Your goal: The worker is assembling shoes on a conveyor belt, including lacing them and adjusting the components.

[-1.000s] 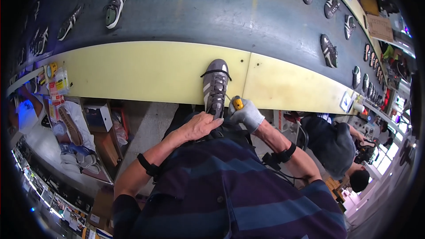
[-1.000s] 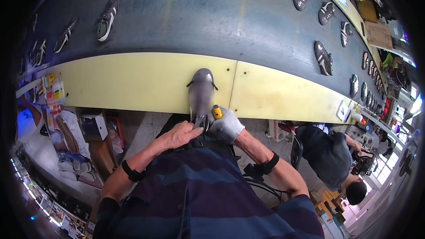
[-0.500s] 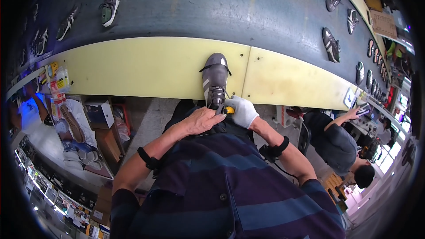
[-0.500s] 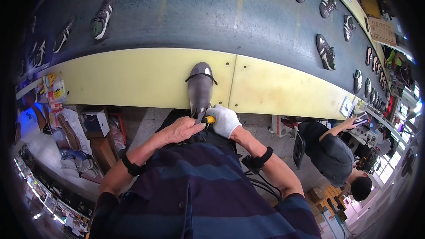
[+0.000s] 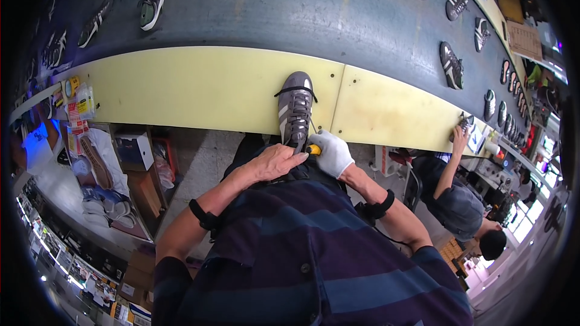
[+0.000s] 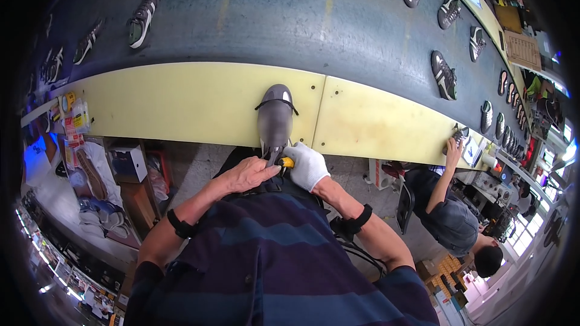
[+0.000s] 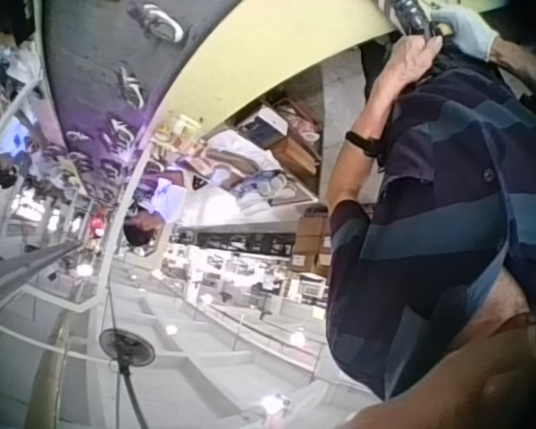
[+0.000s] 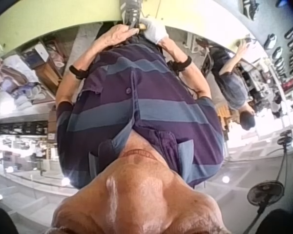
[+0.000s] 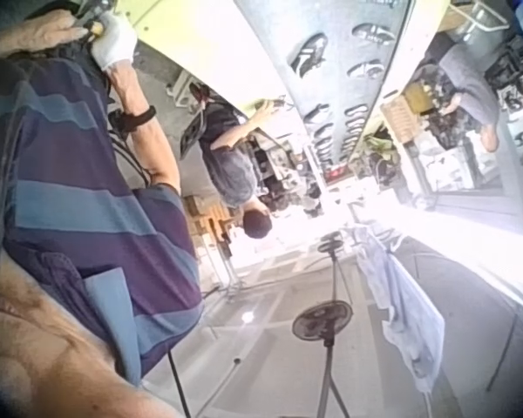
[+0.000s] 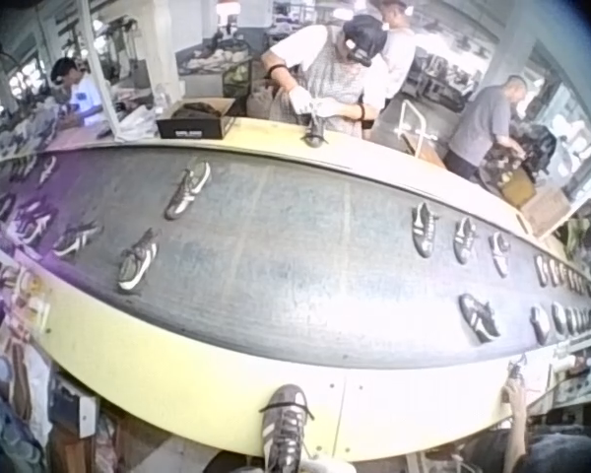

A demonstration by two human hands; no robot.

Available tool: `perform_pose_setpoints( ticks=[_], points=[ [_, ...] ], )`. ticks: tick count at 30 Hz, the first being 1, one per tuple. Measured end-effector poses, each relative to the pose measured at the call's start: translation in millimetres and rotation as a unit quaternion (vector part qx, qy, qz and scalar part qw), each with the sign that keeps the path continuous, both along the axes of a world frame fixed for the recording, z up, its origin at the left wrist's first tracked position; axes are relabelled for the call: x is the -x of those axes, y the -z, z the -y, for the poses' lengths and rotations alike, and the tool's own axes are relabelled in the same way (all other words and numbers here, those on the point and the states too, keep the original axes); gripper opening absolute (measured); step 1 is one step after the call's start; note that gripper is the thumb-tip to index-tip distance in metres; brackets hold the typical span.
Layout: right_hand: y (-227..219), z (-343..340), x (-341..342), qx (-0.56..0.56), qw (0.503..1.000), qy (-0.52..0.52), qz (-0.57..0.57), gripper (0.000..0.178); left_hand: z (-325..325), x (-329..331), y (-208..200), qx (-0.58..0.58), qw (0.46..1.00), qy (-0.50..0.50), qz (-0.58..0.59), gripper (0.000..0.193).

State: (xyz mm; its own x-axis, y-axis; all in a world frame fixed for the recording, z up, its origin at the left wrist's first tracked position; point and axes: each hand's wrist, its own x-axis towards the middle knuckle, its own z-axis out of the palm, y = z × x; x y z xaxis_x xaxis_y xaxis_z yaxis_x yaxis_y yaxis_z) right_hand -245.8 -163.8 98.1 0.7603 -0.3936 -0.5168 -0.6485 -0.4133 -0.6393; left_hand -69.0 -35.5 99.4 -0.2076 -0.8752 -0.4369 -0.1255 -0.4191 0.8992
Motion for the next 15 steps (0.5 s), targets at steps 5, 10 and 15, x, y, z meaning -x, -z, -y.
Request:
perform_pose_setpoints(
  ticks=[5, 10, 15],
  points=[
    [-3.5, -0.7, -7.1, 0.043, 0.993, -0.083, -0.075, 0.017, -0.9, -1.8, 1.4, -0.011, 1.000, 0.008, 0.001, 0.058],
    [10.8, 3.3, 7.1, -0.126, 0.989, 0.073, -0.020, 0.010, -0.9, -1.4, 6.4, -0.024, 1.000, 0.008, -0.006, 0.060],
    [-48.8, 15.4, -24.0, -0.406, 0.817, 0.383, -0.142, 0.018, -7.5, 1.7, 18.5, 0.062, 0.998, 0.023, 0.021, 0.054]
  ],
)
